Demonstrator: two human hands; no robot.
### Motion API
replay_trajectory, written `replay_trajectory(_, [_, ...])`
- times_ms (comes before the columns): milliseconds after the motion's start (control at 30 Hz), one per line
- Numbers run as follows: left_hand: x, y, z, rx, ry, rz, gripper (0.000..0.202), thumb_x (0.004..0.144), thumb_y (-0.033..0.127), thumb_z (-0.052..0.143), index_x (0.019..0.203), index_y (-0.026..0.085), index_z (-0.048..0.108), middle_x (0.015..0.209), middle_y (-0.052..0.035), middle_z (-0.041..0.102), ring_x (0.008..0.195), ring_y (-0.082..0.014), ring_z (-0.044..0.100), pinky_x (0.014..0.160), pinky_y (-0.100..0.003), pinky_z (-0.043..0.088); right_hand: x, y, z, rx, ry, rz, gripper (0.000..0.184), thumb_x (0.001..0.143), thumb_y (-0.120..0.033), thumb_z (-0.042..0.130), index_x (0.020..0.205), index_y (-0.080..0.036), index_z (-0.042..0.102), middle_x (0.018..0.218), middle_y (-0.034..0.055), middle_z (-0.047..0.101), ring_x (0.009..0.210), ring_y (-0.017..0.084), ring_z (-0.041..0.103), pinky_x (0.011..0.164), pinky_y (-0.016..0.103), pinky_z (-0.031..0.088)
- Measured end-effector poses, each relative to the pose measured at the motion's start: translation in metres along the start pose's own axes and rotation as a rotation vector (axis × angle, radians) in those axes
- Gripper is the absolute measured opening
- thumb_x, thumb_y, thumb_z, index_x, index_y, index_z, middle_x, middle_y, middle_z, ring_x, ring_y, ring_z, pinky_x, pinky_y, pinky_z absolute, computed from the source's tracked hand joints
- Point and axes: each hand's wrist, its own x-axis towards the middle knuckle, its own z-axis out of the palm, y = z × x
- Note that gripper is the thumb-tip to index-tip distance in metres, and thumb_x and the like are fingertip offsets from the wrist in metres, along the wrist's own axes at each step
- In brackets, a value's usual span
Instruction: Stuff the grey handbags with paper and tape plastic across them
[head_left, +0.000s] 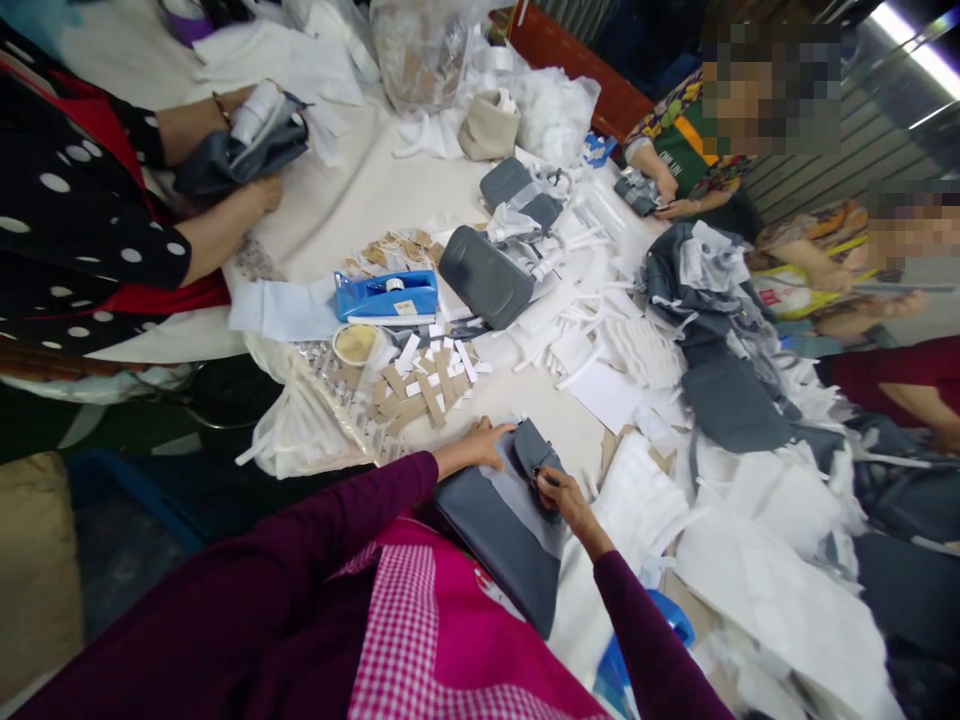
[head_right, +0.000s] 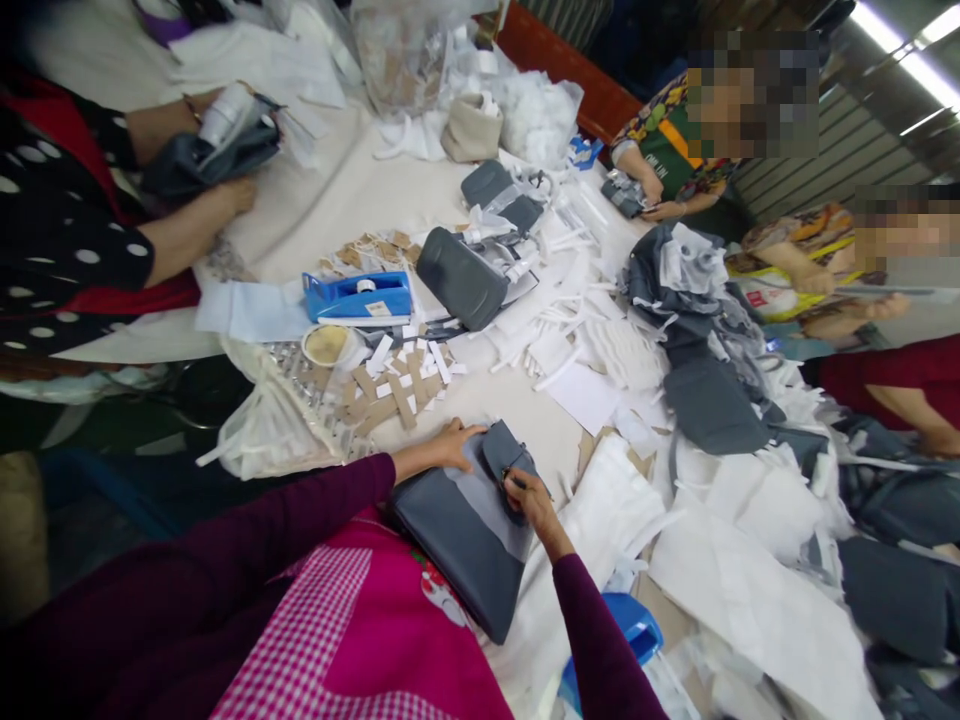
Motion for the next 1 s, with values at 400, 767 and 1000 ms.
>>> replay_trajectory(400, [-0.001, -0.005, 0.006, -0.037, 0.024, 0.0, 0.099, 0.055, 0.028, 0.08, 0.143, 0.032, 0.034, 0.131, -0.0111, 0.04, 0.11, -0.0343, 0.049, 0.097, -0.045, 0.04, 0.002, 0.002, 0.007, -0.078, -0.051, 0.009, 0.034, 0.08, -0.052, 0.049, 0.068, -0.021, 0.043, 0.053, -0.0056, 0.04, 0.046, 0.01, 0.038, 0.048, 0.024, 0.029])
replay_trajectory(767, [-0.003, -0.005, 0.007, -0.017, 0.049, 0.04, 0.1, 0.053, 0.027, 0.08, 0.143, 0.031, 0.036, 0.126, -0.0098, 0.042, 0.111, -0.0345, 0.046, 0.097, -0.042, 0.038, 0.002, -0.003, 0.02, -0.631, -0.014, -0.07, 0.015, 0.084, -0.029, 0.046, 0.079, -0.02, 0.057, 0.074, 0.0025, 0.061, 0.072, 0.017, 0.055, 0.063, 0.026, 0.032])
replay_trajectory(1000, [-0.001, -0.009, 0.014, -0.011, 0.06, 0.065, 0.101, 0.054, 0.024, 0.079, 0.144, 0.03, 0.034, 0.126, -0.0117, 0.042, 0.111, -0.0355, 0.046, 0.097, -0.042, 0.037, 0.002, -0.016, 0.034, -0.959, -0.083, -0.037, 0.021, 0.087, -0.014, 0.044, 0.097, -0.02, 0.061, 0.091, 0.0109, 0.069, 0.079, 0.022, 0.064, 0.062, 0.028, 0.035])
